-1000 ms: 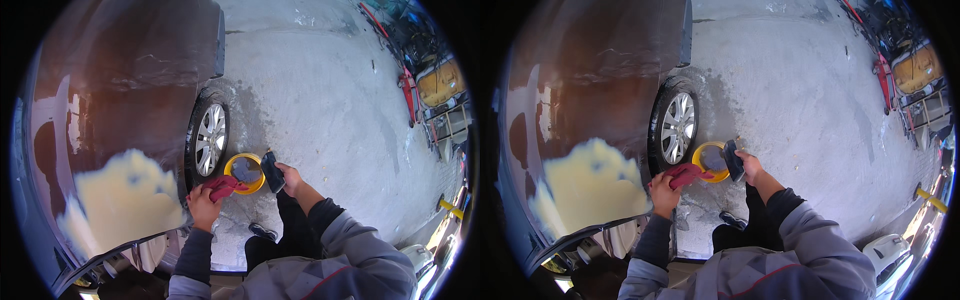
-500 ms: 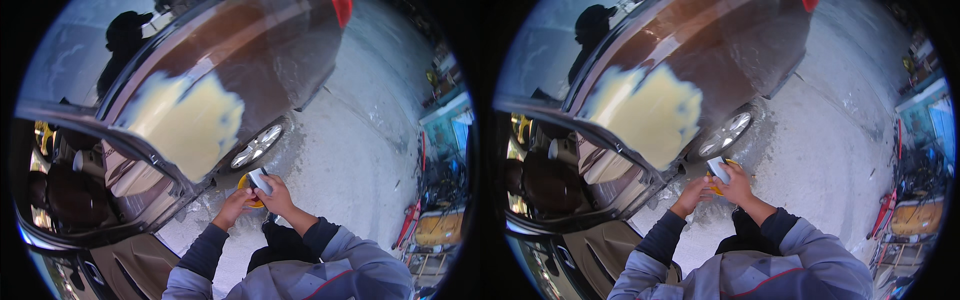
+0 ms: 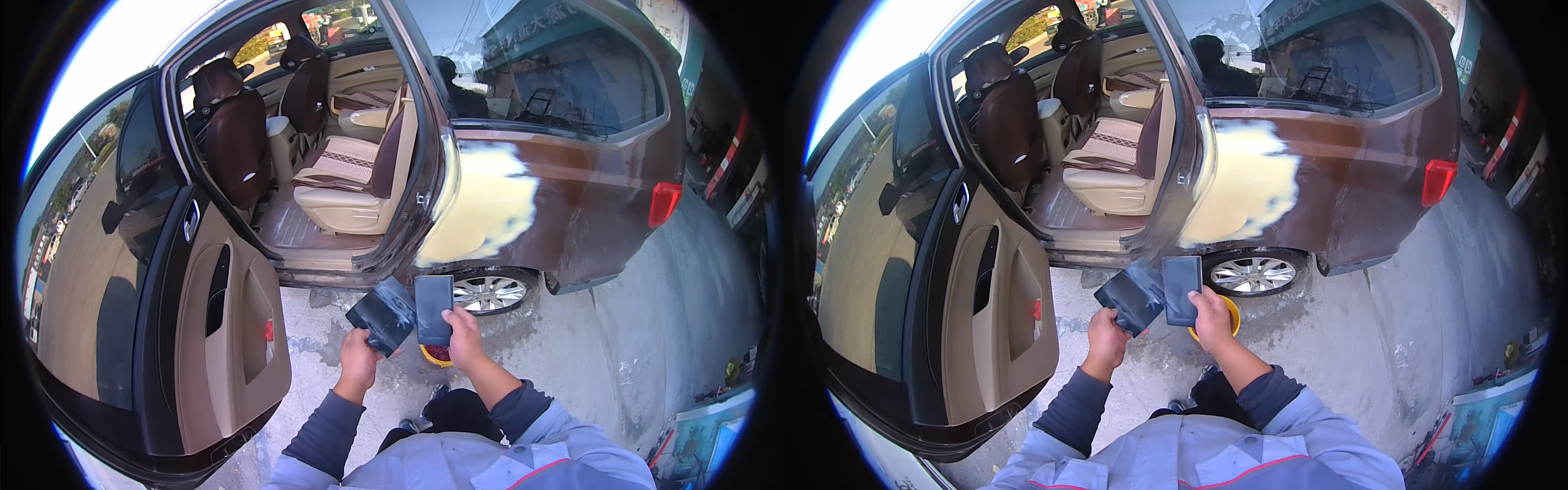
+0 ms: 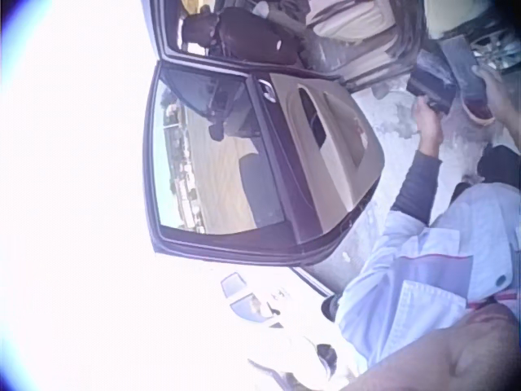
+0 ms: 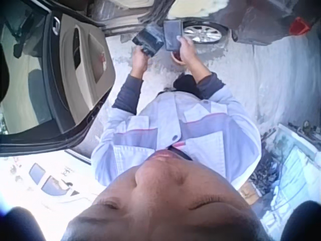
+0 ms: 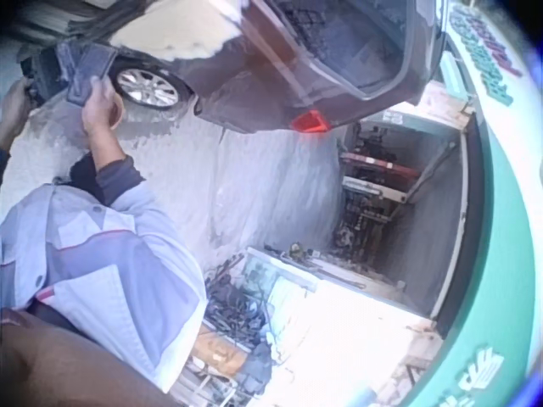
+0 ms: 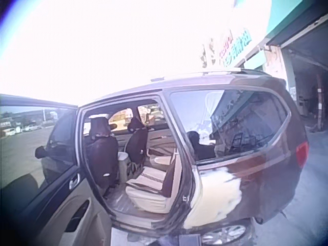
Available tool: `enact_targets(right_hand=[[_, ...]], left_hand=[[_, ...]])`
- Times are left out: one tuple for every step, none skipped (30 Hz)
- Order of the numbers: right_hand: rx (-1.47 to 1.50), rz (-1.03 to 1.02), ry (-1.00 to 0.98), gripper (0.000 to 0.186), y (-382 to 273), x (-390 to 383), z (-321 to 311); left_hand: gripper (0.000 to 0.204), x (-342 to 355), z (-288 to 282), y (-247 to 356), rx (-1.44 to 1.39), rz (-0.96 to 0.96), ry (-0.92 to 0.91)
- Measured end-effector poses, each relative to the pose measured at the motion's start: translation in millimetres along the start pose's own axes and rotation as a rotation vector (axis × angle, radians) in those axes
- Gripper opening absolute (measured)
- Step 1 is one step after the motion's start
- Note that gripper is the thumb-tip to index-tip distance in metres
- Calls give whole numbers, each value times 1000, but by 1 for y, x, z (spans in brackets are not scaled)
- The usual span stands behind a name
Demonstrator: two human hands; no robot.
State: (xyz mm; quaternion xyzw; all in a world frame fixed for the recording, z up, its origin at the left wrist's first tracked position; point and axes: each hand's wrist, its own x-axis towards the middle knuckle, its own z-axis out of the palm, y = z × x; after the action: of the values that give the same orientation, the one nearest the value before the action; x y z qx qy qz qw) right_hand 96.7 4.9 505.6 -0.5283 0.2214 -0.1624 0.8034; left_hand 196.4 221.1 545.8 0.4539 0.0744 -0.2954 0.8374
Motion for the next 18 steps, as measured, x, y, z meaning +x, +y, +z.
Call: enact_targets(right_hand=[[54,55,77,38,5,-2,1],[67,144,174,37,9,-4,3],[29,219,104,36,9,-7,5],[-51,323,55,36,7,-10,8],[-124,434,43,36,3,-13,10],[-57,500,5,38,-3,-16,14],[89,516,-39,40,-10,-19,16],[240,551,-84,43,-17,-23,17],[432,561,-203,46,-25,-26,16],[312,526,-135,46,-33,-28,13],[235,467,-141,46,-39,-29,6],[159,393,-140,47,-46,-29,-2],[138,343,-143,44,-52,-28,-13],[111,281,-142,42,-56,-26,-25],[69,269,-126,41,-60,-23,-40],[127,251,-171,47,-64,-19,-55],[101,167,-243,50,-66,-17,-67],[70,117,-295,54,-69,-13,-80]], left_hand=[[28,-11,-5,7,283,163,58],[28,-22,-7,11,553,307,80],[28,-33,-7,14,813,431,155],[29,-44,-4,12,1138,507,249],[36,-54,1,9,1330,640,157],[40,-64,9,3,1463,812,31],[44,-72,18,-5,1578,1024,-41],[49,-80,30,-16,1694,987,-34],[55,-86,40,-25,1807,973,-45],[61,-89,49,-32,1932,916,-125],[63,-90,57,-39,1877,963,-119],[65,-88,65,-44,1834,972,-183],[68,-83,71,-48,1768,990,-220],[67,-75,77,-50,1728,1010,-208],[67,-65,82,-53,1664,1041,-164],[67,-53,87,-55,1541,1153,-95],[63,-41,92,-58,1257,809,-90],[60,-26,99,-63,917,544,-61]])
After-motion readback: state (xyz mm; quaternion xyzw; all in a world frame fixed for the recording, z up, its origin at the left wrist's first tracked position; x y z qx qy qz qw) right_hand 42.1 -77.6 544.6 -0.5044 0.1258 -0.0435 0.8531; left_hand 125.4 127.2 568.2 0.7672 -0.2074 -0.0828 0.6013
